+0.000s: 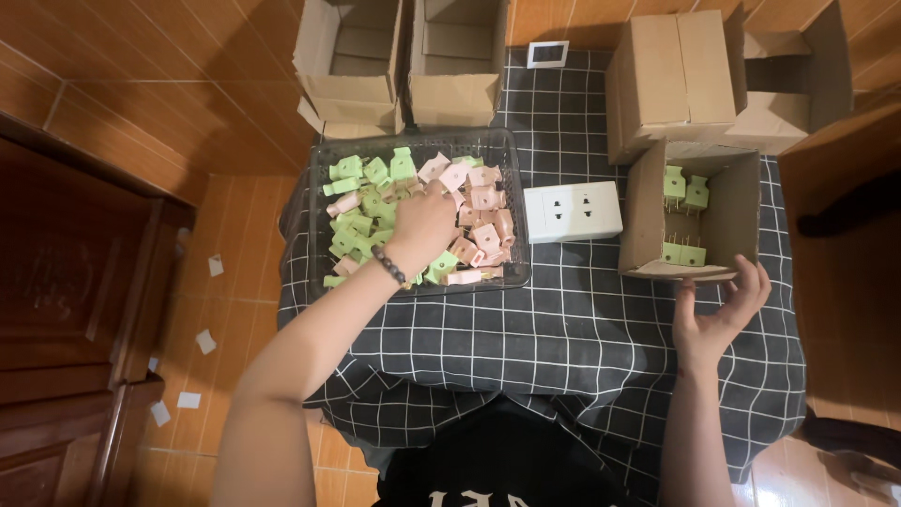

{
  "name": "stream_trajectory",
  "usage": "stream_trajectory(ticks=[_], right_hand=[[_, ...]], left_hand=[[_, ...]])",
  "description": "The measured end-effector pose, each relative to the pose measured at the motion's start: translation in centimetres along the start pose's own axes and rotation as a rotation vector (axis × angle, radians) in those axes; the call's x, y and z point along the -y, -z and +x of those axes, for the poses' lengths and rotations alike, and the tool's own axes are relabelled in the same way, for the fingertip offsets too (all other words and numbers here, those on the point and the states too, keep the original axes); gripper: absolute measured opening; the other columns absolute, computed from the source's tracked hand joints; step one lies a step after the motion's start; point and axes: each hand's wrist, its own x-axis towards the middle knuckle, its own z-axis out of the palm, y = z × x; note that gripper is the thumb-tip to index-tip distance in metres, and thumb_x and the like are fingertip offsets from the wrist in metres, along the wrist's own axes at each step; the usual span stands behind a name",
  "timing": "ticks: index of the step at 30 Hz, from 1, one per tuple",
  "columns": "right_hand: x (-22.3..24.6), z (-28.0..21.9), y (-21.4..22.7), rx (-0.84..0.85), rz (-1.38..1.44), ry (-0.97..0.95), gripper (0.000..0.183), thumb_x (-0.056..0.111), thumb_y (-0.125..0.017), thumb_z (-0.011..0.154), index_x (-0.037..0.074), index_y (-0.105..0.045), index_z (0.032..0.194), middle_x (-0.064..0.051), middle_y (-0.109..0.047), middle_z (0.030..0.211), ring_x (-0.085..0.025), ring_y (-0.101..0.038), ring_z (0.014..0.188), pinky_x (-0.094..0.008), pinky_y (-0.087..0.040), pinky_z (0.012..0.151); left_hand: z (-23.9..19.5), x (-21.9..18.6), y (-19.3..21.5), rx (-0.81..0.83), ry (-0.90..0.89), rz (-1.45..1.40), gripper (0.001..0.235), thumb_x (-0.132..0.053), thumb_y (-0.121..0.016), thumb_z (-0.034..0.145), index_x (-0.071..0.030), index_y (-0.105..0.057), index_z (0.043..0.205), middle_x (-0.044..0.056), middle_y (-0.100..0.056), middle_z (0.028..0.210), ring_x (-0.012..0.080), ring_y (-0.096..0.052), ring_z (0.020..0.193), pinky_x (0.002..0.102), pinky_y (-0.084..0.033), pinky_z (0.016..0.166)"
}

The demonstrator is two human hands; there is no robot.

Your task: The person assembles electrical plugs by hand by taking green and pink plug components from a tray, testing them against a white wall outlet fixture, and then placing the finished plugs into cardboard boxes.

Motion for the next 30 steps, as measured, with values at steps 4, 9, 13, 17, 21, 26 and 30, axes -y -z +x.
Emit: stream_trajectory(ticks=[4, 9, 13, 17, 21, 26, 30], right_hand=[[0.4, 0.1, 0.0, -0.006, -0.026, -0.006, 0.058, 0.002, -0.064, 0.097, 0.006, -0.043, 0.151, -0.017, -0.035, 0.149, -0.034, -0.043, 0.136, -0.051, -0.044, 0.105], [2.7, 1.3, -0.3, -0.097, -0.039, 0.116, 0.073, 0.029, -0.064, 0.106, 0.011, -0.021, 0.162, -0.017, -0.033, 0.154, -0.034, -0.038, 0.144, -0.049, -0.042, 0.115], [3.5, 3.3, 0.2, -0.258, -0.139, 0.233, 0.080, 0.029, -0.061, 0.105, 0.014, -0.012, 0.166, -0.010, -0.023, 0.169, -0.032, -0.027, 0.159, -0.058, -0.031, 0.134], [12.2, 10.2, 0.8, -0.312, 0.143, 0.520, 0.066, 0.022, -0.057, 0.099, 0.011, -0.029, 0.158, -0.013, -0.033, 0.151, -0.029, -0.037, 0.140, -0.047, -0.041, 0.118], [16.0, 14.0, 2.1, 0.087, 0.525, 0.687, 0.088, 0.036, -0.079, 0.081, 0.007, -0.039, 0.153, -0.022, -0.044, 0.143, -0.038, -0.055, 0.131, -0.045, -0.063, 0.106], [16.7, 15.4, 2.3, 0.291, 0.532, 0.878, 0.063, 0.028, -0.090, 0.080, 0.001, -0.059, 0.128, -0.020, -0.071, 0.113, -0.028, -0.078, 0.102, -0.034, -0.072, 0.094], [15.2, 16.5, 3.8, 0.435, 0.486, 0.850, 0.060, 0.042, -0.086, 0.079, 0.000, -0.066, 0.118, -0.016, -0.077, 0.108, -0.021, -0.085, 0.095, -0.020, -0.075, 0.085]], left_hand=[[0.7, -0.2, 0.3, -0.009, -0.027, 0.070, 0.033, -0.024, -0.054, 0.103, -0.024, -0.077, 0.080, 0.025, -0.056, 0.150, 0.0054, -0.039, 0.047, 0.021, -0.034, 0.039], [-3.1, 1.7, 6.8, 0.172, -0.015, -0.496, 0.038, -0.036, -0.074, 0.094, -0.008, -0.064, 0.118, 0.008, -0.068, 0.108, 0.0118, -0.068, 0.083, 0.022, -0.063, 0.067], [-6.1, 2.9, 10.4, 0.001, -0.038, -0.604, 0.028, -0.027, -0.072, 0.095, -0.010, -0.070, 0.118, 0.009, -0.070, 0.124, 0.0107, -0.071, 0.079, 0.035, -0.061, 0.095], [-9.9, 1.2, 16.4, -0.311, -0.238, -0.856, 0.031, -0.017, -0.072, 0.094, -0.009, -0.064, 0.123, 0.009, -0.065, 0.129, 0.0106, -0.065, 0.077, 0.024, -0.062, 0.083], [-11.9, -2.5, 19.0, -0.764, -0.697, -1.099, 0.031, 0.000, -0.076, 0.097, -0.005, -0.059, 0.122, 0.012, -0.066, 0.124, 0.0158, -0.073, 0.101, 0.018, -0.069, 0.089], [-11.2, -8.1, 18.6, -0.809, -0.918, -1.187, 0.030, -0.007, -0.076, 0.100, -0.009, -0.058, 0.123, 0.008, -0.068, 0.123, 0.0210, -0.072, 0.112, 0.027, -0.066, 0.100], [-11.8, -8.9, 21.2, -0.776, -0.903, -1.120, 0.037, -0.025, -0.075, 0.095, -0.002, -0.061, 0.120, 0.015, -0.071, 0.119, 0.0269, -0.075, 0.111, 0.035, -0.065, 0.104]])
